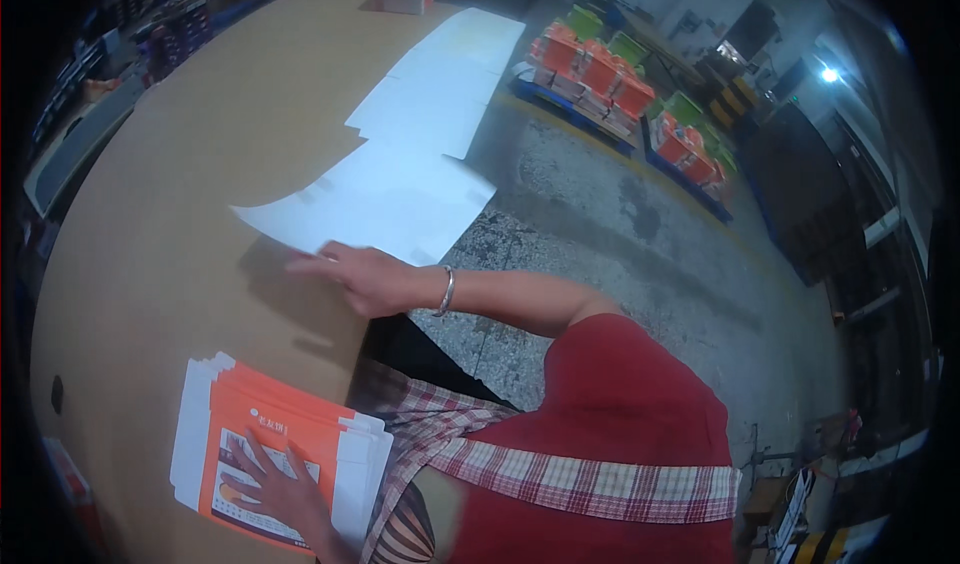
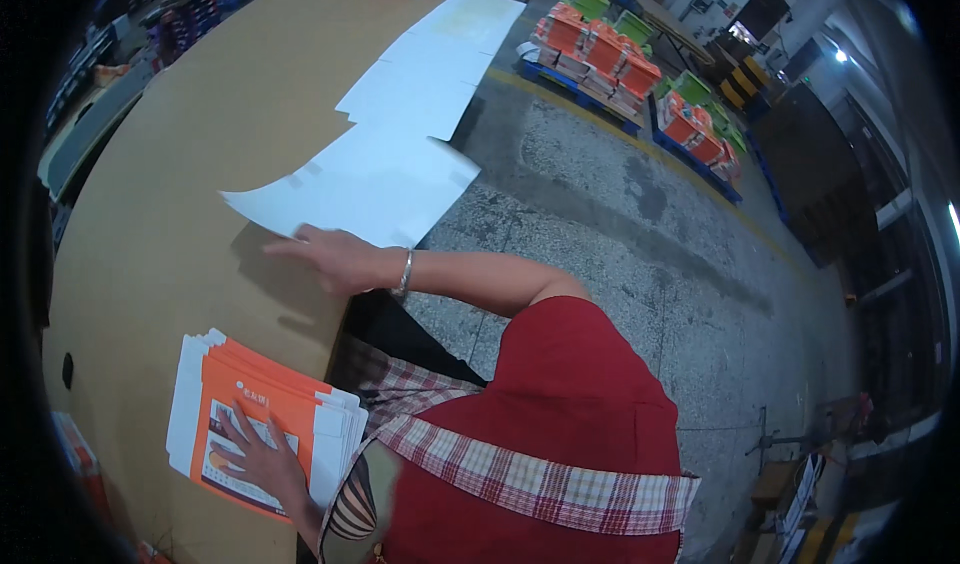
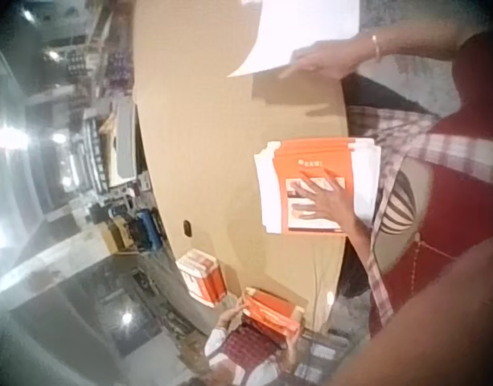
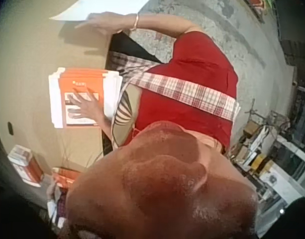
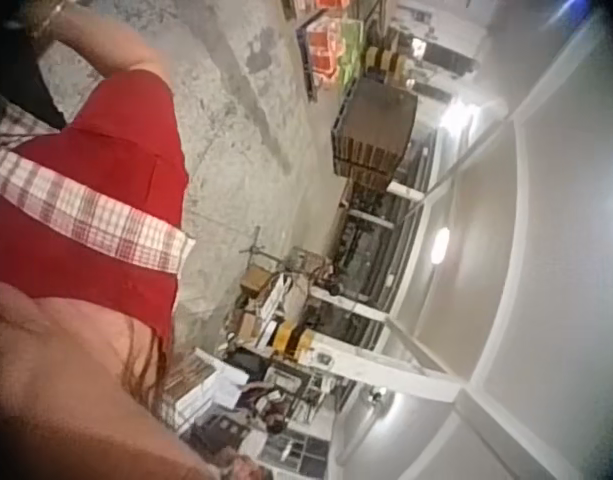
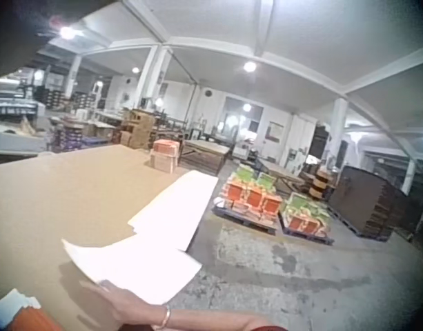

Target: Organizing and stacking flat cardboard packaging sleeves on a workbench.

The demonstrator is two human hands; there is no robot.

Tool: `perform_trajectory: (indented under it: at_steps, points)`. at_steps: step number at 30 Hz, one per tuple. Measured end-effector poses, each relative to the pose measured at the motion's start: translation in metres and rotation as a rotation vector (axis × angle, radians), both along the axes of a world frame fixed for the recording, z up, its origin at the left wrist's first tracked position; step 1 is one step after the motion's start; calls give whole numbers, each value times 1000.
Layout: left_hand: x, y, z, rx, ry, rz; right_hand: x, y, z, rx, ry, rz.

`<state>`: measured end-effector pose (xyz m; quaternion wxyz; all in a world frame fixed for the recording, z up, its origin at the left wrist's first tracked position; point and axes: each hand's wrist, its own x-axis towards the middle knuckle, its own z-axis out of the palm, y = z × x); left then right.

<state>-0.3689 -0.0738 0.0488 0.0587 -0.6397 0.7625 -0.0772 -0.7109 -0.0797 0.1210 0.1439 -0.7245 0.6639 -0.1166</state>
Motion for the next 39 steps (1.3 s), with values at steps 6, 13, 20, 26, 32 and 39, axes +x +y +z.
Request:
perform_trajectory:
  at_steps: [6,13,20,26,32,39]
  points:
    - [21,-5,-33,-160,106,-91,20,27,77,-59,-1545,-65]
    - [63,-35,-56,169,1814,60,120,20,-40,157,-1493,13]
    - [22,-26,-18,-92,1514,202,109,37,-54,-51,-709,113]
    - [30,7,-7,-156,1277,187,128,44,-52,47,-287,103]
    - [25,10,18,-210,673,398,135,32,-44,63,-187,112]
    - [52,1,27,95,526,207,177,25,-54,66,7,229]
